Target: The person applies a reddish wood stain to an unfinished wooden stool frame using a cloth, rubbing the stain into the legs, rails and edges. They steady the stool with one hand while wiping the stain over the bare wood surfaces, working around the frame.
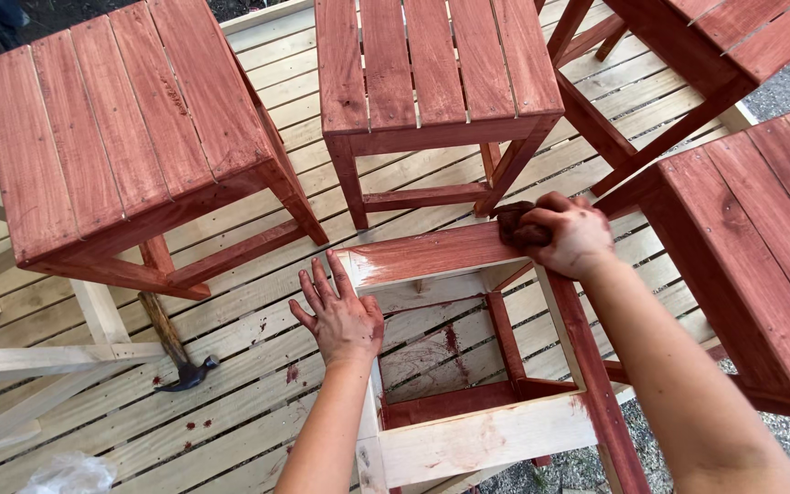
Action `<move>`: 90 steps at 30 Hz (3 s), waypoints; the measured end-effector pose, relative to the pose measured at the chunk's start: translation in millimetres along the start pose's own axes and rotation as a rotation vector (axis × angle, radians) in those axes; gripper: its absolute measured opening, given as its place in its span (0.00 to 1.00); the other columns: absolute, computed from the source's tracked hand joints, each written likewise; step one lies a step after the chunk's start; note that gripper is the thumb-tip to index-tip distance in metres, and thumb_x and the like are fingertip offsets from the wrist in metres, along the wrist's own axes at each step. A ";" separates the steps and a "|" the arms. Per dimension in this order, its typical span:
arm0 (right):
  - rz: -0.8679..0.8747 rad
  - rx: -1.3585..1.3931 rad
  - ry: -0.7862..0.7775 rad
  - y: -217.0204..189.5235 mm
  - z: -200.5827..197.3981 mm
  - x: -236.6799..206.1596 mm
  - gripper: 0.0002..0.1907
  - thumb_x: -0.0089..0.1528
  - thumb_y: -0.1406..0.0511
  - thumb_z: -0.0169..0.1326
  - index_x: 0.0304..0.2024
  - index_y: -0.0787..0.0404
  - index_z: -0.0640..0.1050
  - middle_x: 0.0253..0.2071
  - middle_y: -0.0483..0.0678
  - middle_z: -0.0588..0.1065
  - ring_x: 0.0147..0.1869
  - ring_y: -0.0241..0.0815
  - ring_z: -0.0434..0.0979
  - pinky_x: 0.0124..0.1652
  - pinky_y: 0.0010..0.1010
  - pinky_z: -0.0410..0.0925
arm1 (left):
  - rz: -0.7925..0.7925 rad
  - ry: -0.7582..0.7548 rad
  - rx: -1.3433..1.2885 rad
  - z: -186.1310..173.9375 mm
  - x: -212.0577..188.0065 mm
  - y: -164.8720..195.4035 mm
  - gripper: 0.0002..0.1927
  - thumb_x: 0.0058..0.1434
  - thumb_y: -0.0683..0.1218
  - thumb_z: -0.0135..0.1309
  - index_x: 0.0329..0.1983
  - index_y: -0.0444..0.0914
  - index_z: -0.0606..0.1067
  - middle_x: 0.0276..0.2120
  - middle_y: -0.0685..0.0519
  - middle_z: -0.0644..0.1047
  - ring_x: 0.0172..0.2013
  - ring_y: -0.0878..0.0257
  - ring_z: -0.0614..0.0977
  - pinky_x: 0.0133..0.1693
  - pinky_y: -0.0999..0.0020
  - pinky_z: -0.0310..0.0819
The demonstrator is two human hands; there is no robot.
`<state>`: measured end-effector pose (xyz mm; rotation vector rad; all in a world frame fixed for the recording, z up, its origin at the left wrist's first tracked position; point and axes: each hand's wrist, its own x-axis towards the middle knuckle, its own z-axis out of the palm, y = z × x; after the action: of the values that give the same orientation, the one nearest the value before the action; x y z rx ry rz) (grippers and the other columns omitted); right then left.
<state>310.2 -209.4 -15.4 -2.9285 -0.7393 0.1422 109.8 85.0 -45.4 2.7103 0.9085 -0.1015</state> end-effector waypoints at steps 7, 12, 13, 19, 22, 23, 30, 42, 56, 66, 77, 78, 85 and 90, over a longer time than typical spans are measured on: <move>-0.327 0.020 -0.250 -174.2 11.3 26.8 0.36 0.48 0.47 0.68 0.58 0.39 0.75 0.69 0.43 0.64 0.76 0.60 0.54 0.68 0.63 0.51 | 0.017 0.100 -0.026 -0.5 -4.4 -2.1 0.55 0.55 0.54 0.51 0.77 0.38 0.34 0.77 0.43 0.43 0.76 0.45 0.38 0.68 0.32 0.30; -0.458 0.142 -0.260 -246.4 30.5 33.5 0.29 0.50 0.50 0.65 0.54 0.40 0.77 0.66 0.38 0.67 0.70 0.54 0.62 0.63 0.66 0.56 | -0.130 0.071 -0.053 3.4 -1.4 -4.7 0.54 0.58 0.58 0.51 0.78 0.38 0.35 0.77 0.43 0.43 0.75 0.42 0.38 0.68 0.32 0.28; -0.447 0.123 -0.282 -242.1 32.4 32.1 0.29 0.50 0.50 0.64 0.55 0.39 0.77 0.64 0.39 0.68 0.70 0.54 0.63 0.62 0.65 0.58 | -0.070 0.115 -0.020 4.1 -0.8 -4.1 0.53 0.59 0.58 0.50 0.78 0.38 0.35 0.77 0.42 0.43 0.76 0.43 0.39 0.68 0.31 0.28; -0.250 0.029 -0.139 -136.1 16.7 9.4 0.30 0.50 0.48 0.65 0.53 0.45 0.77 0.62 0.41 0.71 0.65 0.52 0.68 0.57 0.53 0.66 | -0.021 0.083 0.011 0.8 -3.0 -1.3 0.55 0.55 0.56 0.49 0.78 0.40 0.34 0.77 0.42 0.42 0.75 0.44 0.38 0.67 0.32 0.26; -0.085 -0.104 -0.070 -54.6 0.1 0.7 0.32 0.47 0.44 0.67 0.50 0.47 0.78 0.63 0.41 0.70 0.64 0.51 0.69 0.58 0.46 0.68 | -0.019 0.061 0.008 -0.9 -4.2 0.6 0.54 0.56 0.56 0.48 0.79 0.41 0.34 0.77 0.42 0.42 0.76 0.43 0.38 0.67 0.31 0.26; 0.007 -0.072 -0.063 -31.2 -3.3 -4.2 0.30 0.48 0.45 0.67 0.50 0.45 0.79 0.61 0.40 0.72 0.63 0.51 0.70 0.58 0.46 0.69 | -0.022 0.047 0.005 -0.8 -3.2 1.2 0.53 0.57 0.55 0.48 0.79 0.41 0.34 0.77 0.42 0.42 0.76 0.43 0.37 0.67 0.30 0.26; 0.093 -0.078 -0.080 -17.6 -10.4 -1.4 0.31 0.48 0.45 0.67 0.53 0.41 0.79 0.56 0.39 0.74 0.61 0.50 0.74 0.58 0.45 0.72 | 0.000 0.048 -0.030 7.4 -2.7 -0.9 0.52 0.58 0.54 0.46 0.79 0.40 0.34 0.78 0.43 0.40 0.75 0.43 0.35 0.64 0.24 0.24; -0.414 0.085 -0.342 -224.4 9.8 33.4 0.30 0.52 0.51 0.65 0.57 0.41 0.78 0.65 0.39 0.71 0.65 0.51 0.70 0.62 0.53 0.64 | -0.075 0.127 -0.047 9.4 -0.3 -5.9 0.51 0.59 0.53 0.46 0.79 0.37 0.36 0.78 0.42 0.41 0.76 0.42 0.37 0.66 0.26 0.28; -0.029 -0.099 -0.159 -32.3 -9.4 19.2 0.22 0.52 0.47 0.64 0.49 0.36 0.83 0.56 0.34 0.76 0.62 0.46 0.74 0.60 0.39 0.70 | -0.010 0.063 0.029 2.7 1.1 1.9 0.48 0.60 0.54 0.42 0.79 0.42 0.34 0.77 0.42 0.38 0.75 0.42 0.37 0.65 0.25 0.27; -0.263 0.040 -0.352 -270.8 11.6 52.2 0.30 0.57 0.43 0.58 0.60 0.41 0.75 0.63 0.42 0.70 0.67 0.50 0.69 0.64 0.50 0.64 | -0.084 0.000 -0.032 3.4 4.9 -2.5 0.49 0.60 0.55 0.46 0.77 0.43 0.33 0.77 0.44 0.38 0.75 0.43 0.35 0.64 0.24 0.25; 0.099 -0.180 -0.376 -90.0 -28.7 33.6 0.33 0.58 0.42 0.59 0.63 0.40 0.72 0.62 0.44 0.68 0.66 0.50 0.70 0.61 0.48 0.68 | -0.102 -0.008 -0.031 -5.2 2.4 3.6 0.52 0.58 0.55 0.46 0.80 0.47 0.33 0.78 0.44 0.40 0.76 0.42 0.36 0.66 0.28 0.27; 0.152 -0.179 -0.357 -68.3 -32.2 32.6 0.31 0.58 0.41 0.58 0.61 0.39 0.75 0.61 0.44 0.69 0.66 0.50 0.70 0.60 0.49 0.69 | -0.086 -0.010 -0.031 -6.4 2.2 4.5 0.51 0.58 0.55 0.46 0.79 0.47 0.33 0.78 0.44 0.39 0.76 0.41 0.36 0.66 0.27 0.26; 0.036 -0.185 -0.181 -83.9 -3.4 29.3 0.22 0.56 0.47 0.63 0.53 0.36 0.82 0.60 0.36 0.73 0.66 0.47 0.70 0.64 0.44 0.64 | -0.033 -0.066 0.006 -2.2 3.1 1.6 0.49 0.60 0.55 0.44 0.79 0.47 0.32 0.77 0.42 0.37 0.75 0.40 0.34 0.64 0.24 0.26; -0.144 -0.157 -0.413 -217.2 17.7 56.5 0.42 0.48 0.61 0.69 0.65 0.33 0.72 0.72 0.40 0.62 0.78 0.55 0.53 0.71 0.57 0.47 | -0.030 -0.048 0.020 0.7 6.1 -1.5 0.49 0.61 0.56 0.43 0.78 0.45 0.32 0.77 0.43 0.37 0.75 0.42 0.35 0.65 0.26 0.26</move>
<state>256.2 9.0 -6.8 -3.0101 -1.0560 0.7228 113.8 89.4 -47.3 2.7005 0.9397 -0.1814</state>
